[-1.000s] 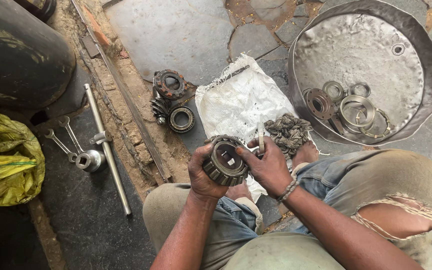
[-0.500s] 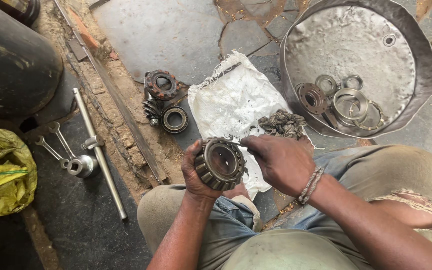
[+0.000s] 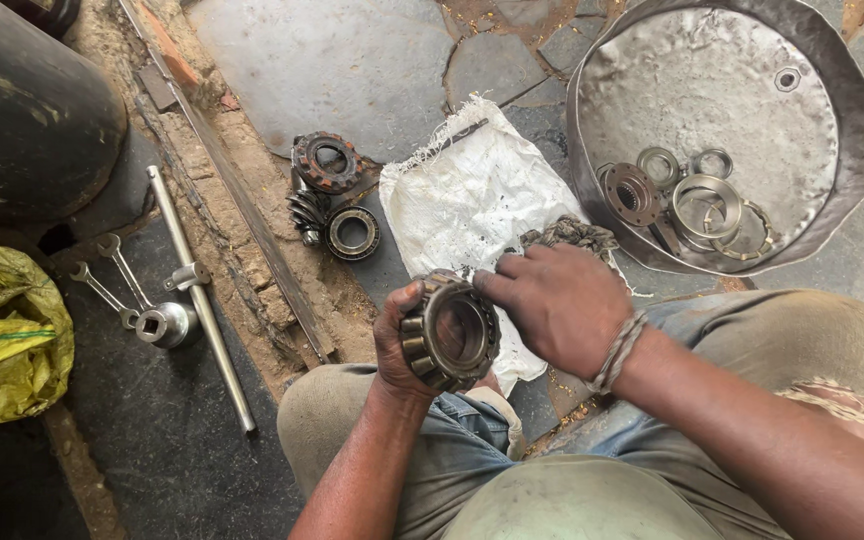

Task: The person cleans a tapered roller bearing by removing rollers, wiping them with a cloth, and scraping the cage with a small metal tool.

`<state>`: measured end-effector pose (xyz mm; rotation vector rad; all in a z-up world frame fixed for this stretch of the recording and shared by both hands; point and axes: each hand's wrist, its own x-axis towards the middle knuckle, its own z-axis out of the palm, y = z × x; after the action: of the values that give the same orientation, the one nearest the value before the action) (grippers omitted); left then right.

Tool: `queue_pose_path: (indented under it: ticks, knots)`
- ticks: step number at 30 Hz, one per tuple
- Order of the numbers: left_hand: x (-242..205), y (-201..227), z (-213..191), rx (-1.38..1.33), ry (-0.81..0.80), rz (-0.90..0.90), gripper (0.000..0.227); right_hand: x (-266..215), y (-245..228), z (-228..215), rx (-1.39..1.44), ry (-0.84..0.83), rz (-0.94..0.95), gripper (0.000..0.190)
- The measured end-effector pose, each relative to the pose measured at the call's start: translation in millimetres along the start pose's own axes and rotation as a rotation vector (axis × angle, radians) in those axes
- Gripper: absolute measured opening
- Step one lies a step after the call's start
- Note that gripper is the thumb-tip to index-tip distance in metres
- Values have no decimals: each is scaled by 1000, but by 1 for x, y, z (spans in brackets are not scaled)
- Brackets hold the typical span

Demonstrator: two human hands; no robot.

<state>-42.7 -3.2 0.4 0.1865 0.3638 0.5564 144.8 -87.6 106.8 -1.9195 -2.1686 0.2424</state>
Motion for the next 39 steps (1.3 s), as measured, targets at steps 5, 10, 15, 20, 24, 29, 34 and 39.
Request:
queue_pose_path:
  ticks: [5,10,15,20,24,29,34,39]
  knots:
    - [-1,-4,3,-32,25,55,41,-15,-19,26,-11,203,18,48]
    - [0,-3,-3,11,0,30,43,-15,-20,34,151,186,155,44]
    - [2,-8,-1,-10,-167,-4,44,-11,4,-12,197,-70,155,40]
    - [-1,-4,8,-50,-167,-85,47,-21,-6,-29,209,-107,260,41]
    - [-1,-2,11,-24,-92,-55,49,-22,-11,-18,219,105,100,42]
    - [-2,-3,9,-34,-94,-62,48,-18,-14,-20,174,42,72,49]
    - [-1,-2,8,5,-89,-56,48,-15,-20,-22,118,-3,94,50]
    - [0,-4,8,47,-69,-48,44,-13,-27,-21,29,-5,79,51]
